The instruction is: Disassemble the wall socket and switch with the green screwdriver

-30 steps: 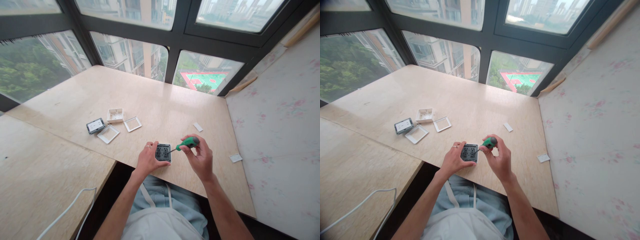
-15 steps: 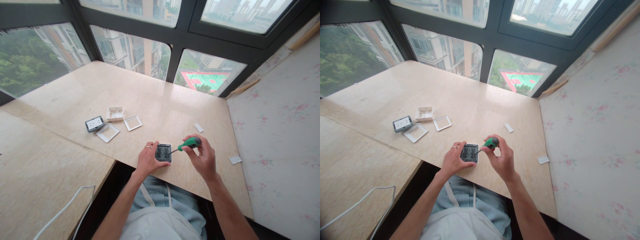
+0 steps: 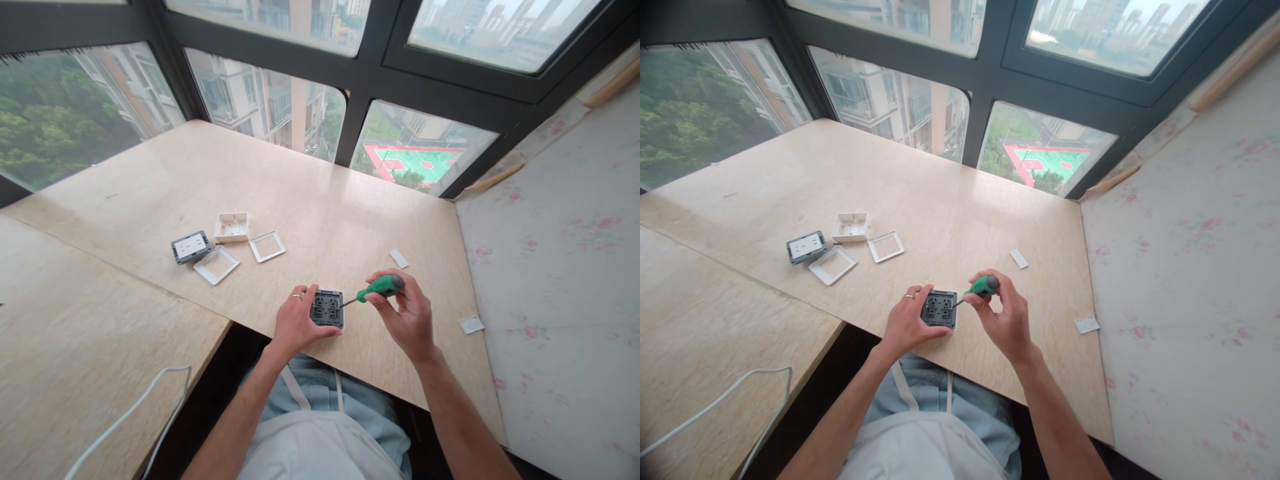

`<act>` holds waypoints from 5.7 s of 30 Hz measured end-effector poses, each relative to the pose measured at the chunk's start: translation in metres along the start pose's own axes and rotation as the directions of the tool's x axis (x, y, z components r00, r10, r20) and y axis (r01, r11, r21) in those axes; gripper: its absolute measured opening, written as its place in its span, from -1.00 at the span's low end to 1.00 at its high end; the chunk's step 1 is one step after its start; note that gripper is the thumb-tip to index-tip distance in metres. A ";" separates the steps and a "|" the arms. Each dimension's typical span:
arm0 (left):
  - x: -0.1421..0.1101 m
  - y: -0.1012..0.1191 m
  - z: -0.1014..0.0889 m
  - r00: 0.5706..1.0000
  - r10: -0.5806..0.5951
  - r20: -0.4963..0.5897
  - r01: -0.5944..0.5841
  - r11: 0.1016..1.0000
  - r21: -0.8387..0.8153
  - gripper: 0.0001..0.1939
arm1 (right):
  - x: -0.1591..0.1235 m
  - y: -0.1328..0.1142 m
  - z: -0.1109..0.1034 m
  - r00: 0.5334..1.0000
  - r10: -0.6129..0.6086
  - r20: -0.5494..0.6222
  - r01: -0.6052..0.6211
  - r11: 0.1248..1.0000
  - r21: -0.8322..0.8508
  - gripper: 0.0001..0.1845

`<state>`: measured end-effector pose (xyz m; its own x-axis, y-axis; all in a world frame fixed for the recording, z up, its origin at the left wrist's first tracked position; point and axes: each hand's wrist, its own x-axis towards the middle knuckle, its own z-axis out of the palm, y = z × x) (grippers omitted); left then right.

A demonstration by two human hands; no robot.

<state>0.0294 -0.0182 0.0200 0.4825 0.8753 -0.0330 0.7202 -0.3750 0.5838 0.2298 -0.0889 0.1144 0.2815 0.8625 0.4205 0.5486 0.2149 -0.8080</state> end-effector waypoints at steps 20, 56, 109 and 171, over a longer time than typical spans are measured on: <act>-0.001 0.000 0.002 1.000 -0.001 -0.013 0.001 1.000 0.010 0.08 | 0.006 -0.009 -0.012 0.844 -0.363 0.395 0.329 0.932 0.153 -0.66; -0.001 -0.001 0.001 1.000 0.008 -0.022 -0.008 1.000 -0.011 0.08 | -0.001 0.001 -0.011 0.932 -0.278 0.233 0.261 0.960 0.101 -0.74; -0.004 0.001 0.000 1.000 0.008 -0.024 -0.008 1.000 -0.004 0.09 | 0.052 -0.057 -0.010 0.887 -0.048 0.458 0.338 0.744 -0.577 -0.81; 0.025 -0.008 0.010 0.973 0.200 -0.116 -0.197 0.980 0.036 -0.08 | 0.078 -0.057 -0.021 0.893 0.158 0.420 0.255 0.591 -0.765 -0.72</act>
<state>0.0409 0.0036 0.0062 0.5556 0.8120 0.1788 0.6283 -0.5508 0.5495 0.2372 -0.0436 0.2022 0.0076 0.9972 0.0742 0.9985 -0.0035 -0.0547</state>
